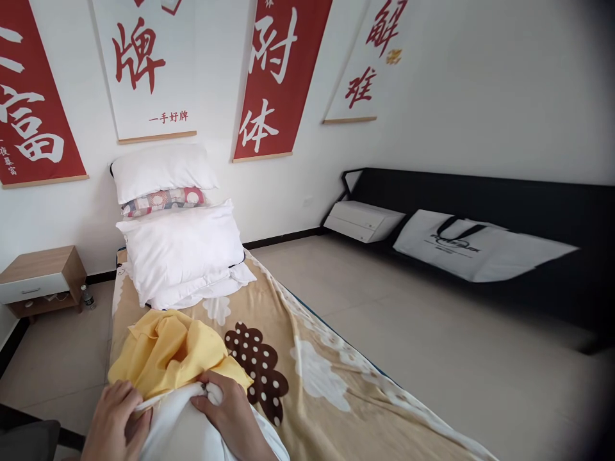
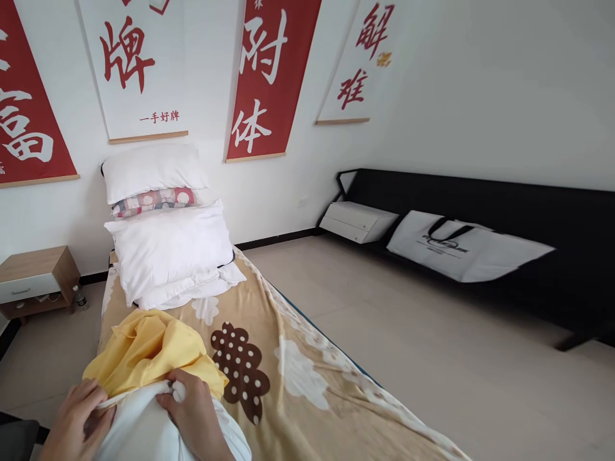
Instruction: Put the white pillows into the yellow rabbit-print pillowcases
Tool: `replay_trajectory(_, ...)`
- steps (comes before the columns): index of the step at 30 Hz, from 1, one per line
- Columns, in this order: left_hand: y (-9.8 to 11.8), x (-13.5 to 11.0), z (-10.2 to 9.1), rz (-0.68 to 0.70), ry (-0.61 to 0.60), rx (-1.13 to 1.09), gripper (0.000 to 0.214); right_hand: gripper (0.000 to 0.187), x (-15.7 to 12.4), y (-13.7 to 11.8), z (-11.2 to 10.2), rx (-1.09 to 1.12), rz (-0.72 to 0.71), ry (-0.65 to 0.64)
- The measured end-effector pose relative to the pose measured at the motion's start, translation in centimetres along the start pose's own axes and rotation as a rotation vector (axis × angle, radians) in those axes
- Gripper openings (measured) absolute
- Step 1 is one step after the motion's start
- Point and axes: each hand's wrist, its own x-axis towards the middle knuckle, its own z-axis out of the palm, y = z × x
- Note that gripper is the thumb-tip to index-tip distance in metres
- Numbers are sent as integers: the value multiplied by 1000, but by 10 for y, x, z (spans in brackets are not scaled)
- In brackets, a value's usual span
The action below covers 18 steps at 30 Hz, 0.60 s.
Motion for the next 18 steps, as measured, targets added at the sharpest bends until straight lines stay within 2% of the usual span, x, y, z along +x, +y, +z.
replay_trajectory(2,-9,0,-16,39,-95,-59,8,20,1,1,1,-7,6,11)
replay_trajectory(5,-23,1,-35,62,-244,-129,31,21,2,2,2,-2,8,0)
replay_trajectory(8,-33,5,-42,58,-382,-242,25,21,0,0,3,3,8,0)
replay_trajectory(10,-40,7,-38,49,-398,-238,20,21,-1,-1,3,7,6,9)
replay_trajectory(11,-42,6,-33,58,-365,-208,19,22,-1,-1,3,10,6,15)
replay_trajectory(13,-45,0,-17,132,-201,-115,21,23,0,0,1,20,11,25)
replay_trajectory(16,-43,-15,14,244,175,59,27,26,2,2,-2,33,25,55)
replay_trajectory(18,-37,-20,31,213,395,164,26,26,3,2,-4,42,32,74)
